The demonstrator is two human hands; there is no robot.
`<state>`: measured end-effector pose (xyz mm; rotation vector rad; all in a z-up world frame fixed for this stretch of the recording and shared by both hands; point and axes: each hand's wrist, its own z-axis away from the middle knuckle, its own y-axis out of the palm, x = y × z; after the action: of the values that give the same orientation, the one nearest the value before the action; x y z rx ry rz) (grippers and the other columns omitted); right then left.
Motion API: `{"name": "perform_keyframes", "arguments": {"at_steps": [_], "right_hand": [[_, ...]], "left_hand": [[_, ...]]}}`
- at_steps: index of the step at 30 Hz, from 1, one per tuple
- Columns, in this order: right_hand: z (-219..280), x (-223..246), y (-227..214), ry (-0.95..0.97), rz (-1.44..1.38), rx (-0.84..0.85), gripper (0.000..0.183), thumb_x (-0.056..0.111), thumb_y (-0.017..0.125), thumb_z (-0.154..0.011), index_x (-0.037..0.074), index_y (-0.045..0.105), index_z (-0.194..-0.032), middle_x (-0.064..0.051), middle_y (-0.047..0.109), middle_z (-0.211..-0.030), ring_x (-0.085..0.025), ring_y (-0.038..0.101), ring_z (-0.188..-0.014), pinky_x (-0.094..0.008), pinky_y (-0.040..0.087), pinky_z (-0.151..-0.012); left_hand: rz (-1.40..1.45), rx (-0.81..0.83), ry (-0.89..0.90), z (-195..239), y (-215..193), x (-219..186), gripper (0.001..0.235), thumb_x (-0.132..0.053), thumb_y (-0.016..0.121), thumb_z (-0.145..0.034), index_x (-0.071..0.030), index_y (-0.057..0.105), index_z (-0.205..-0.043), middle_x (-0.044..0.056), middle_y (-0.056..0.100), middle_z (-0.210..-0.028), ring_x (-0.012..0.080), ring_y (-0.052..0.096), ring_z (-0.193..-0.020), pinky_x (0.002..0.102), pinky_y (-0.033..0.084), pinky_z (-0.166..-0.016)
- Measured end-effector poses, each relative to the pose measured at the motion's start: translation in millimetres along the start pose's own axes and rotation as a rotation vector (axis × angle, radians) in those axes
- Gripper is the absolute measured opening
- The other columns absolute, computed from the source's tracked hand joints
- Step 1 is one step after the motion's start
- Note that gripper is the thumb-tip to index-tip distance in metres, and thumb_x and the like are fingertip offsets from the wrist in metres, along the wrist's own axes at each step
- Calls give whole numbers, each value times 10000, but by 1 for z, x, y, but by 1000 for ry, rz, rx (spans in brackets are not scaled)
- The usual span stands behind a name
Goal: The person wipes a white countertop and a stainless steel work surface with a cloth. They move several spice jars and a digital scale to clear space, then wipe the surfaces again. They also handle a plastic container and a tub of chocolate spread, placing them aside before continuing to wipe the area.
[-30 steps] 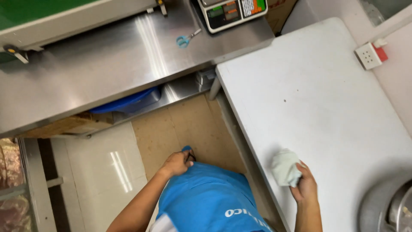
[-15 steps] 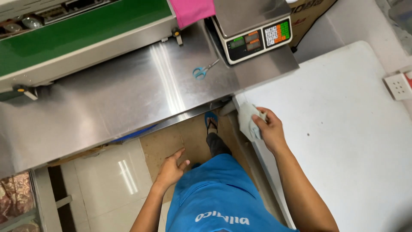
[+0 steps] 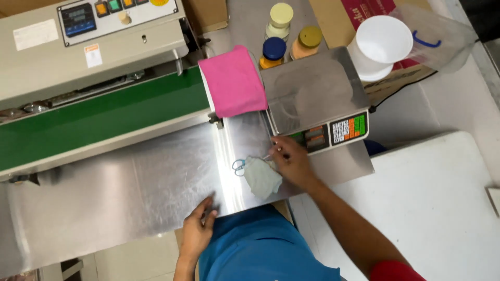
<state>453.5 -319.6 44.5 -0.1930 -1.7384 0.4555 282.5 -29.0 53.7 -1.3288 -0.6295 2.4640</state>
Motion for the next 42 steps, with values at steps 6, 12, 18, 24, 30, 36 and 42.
{"name": "perform_keyframes", "arguments": {"at_steps": [6,12,18,24,30,36,42], "right_hand": [[-152,-64,-89,-184,296,-293,378,164,752,-962,15,664,-1298,-127,629,-1022,-220,655,-798,-333,563,-719],[-272,-107,-120,-11,558,-138,715,263,734,-914,-72,459,-1482,-242,478,-1400,-427,492,-1308,-487,403,-1099],[-323,-89,-116,244,736,139,767,409,730,-862,130,433,-1511,-246,467,-1331,-487,480,-1173,-550,435,-973],[-314,-62,-141,133,631,-56,751,380,786,-869,54,488,-1476,-270,494,-1265,-473,565,-1112,-500,459,-949],[-203,47,-168,-277,604,38,804,356,893,-721,60,595,-1407,-195,570,-1114,-470,624,-1082,-546,507,-930],[-75,72,-50,-516,568,147,749,677,715,-806,47,625,-1201,-138,625,-1118,-301,691,-989,-391,588,-840],[-65,69,8,-168,-92,158,541,574,565,-1005,83,589,-1230,-13,478,-851,-203,588,-704,-332,531,-679]], "left_hand": [[-102,-5,306,-50,20,-26,427,-253,637,-956,-95,662,-1352,107,709,-1344,280,662,-1249,368,510,-1076],[-318,244,856,-118,72,-50,577,-270,847,-822,-56,674,-1329,177,602,-1445,425,482,-1359,503,361,-1180],[-599,250,754,-144,90,-43,386,-302,834,-758,-111,758,-1084,146,513,-1472,485,307,-1431,594,264,-1192],[-273,23,687,-135,50,-52,618,-344,829,-846,-65,634,-1362,167,529,-1503,414,424,-1437,528,430,-1149],[483,384,384,-130,36,-160,556,-151,718,-917,-52,580,-1447,221,708,-1311,365,726,-1145,455,624,-921],[1227,470,-121,-134,81,-161,676,-616,529,-1000,-33,639,-1325,275,727,-1147,415,756,-916,553,655,-629],[1076,54,110,-133,48,-75,544,-419,616,-1026,-51,560,-1422,171,684,-1235,250,687,-1101,436,622,-914]]}}
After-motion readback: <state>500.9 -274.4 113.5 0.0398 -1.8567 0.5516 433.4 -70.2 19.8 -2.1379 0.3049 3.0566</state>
